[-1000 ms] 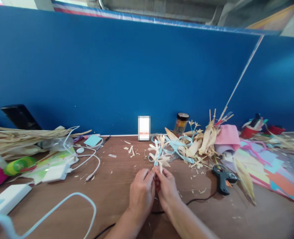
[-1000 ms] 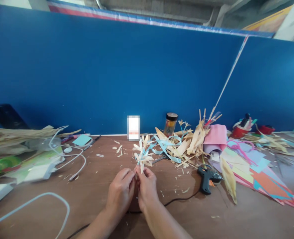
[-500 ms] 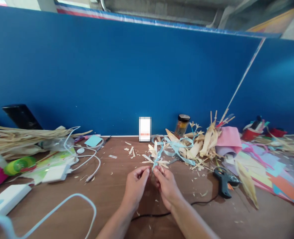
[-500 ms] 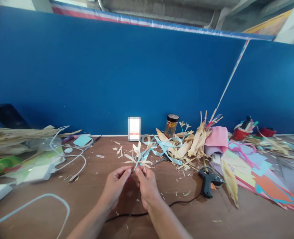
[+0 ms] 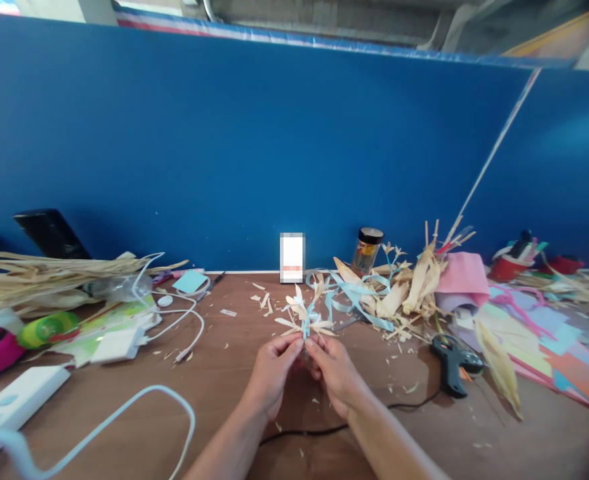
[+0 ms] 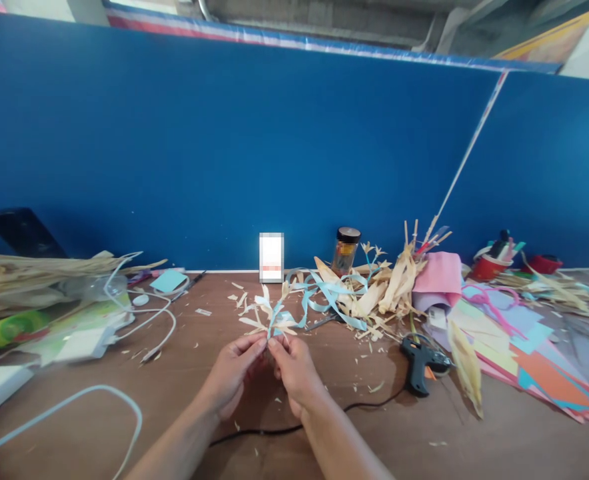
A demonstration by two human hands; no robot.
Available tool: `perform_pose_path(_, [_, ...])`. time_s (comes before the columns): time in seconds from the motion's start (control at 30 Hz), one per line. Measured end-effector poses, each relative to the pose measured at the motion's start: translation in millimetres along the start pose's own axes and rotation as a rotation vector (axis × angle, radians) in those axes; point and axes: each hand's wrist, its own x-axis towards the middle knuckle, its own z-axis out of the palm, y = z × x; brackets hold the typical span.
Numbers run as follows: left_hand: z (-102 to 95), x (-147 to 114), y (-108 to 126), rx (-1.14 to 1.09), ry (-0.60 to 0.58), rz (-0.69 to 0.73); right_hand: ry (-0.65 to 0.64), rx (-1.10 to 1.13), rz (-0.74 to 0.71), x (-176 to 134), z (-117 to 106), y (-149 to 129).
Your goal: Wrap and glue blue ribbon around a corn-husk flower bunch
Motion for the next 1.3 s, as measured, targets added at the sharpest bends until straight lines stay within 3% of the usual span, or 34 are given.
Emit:
perform_pose_path(0.17, [4.1, -4.1, 2.4, -0.148, -0.004, -0.101, 0.01, 0.025, 0.062, -1.6, 1.0, -1.9])
perform_pose_path(0.37, [7.7, -6.6, 6.4, -0.266, -0.15, -0.129, -0.075, 0.084, 0.096, -4.9, 4.3, -7.8])
perform_pose_path(0.7, [3.7, -4.2, 1.2, -0.244, -0.036, -0.073, -0.037, 0.141, 0.141, -7.4, 9.1, 0.7])
perform_pose_path(1.0, [7.9, -5.7, 0.5, -0.251, -0.112, -0.124, 0.024, 0.206, 0.121, -4.2, 7.7, 0.4])
perform_pose_path(1.3, [4.4, -5.6, 6.6, -0.234, -0.064, -0.103, 0.014, 0.15, 0.114, -5.5, 7.3, -0.1])
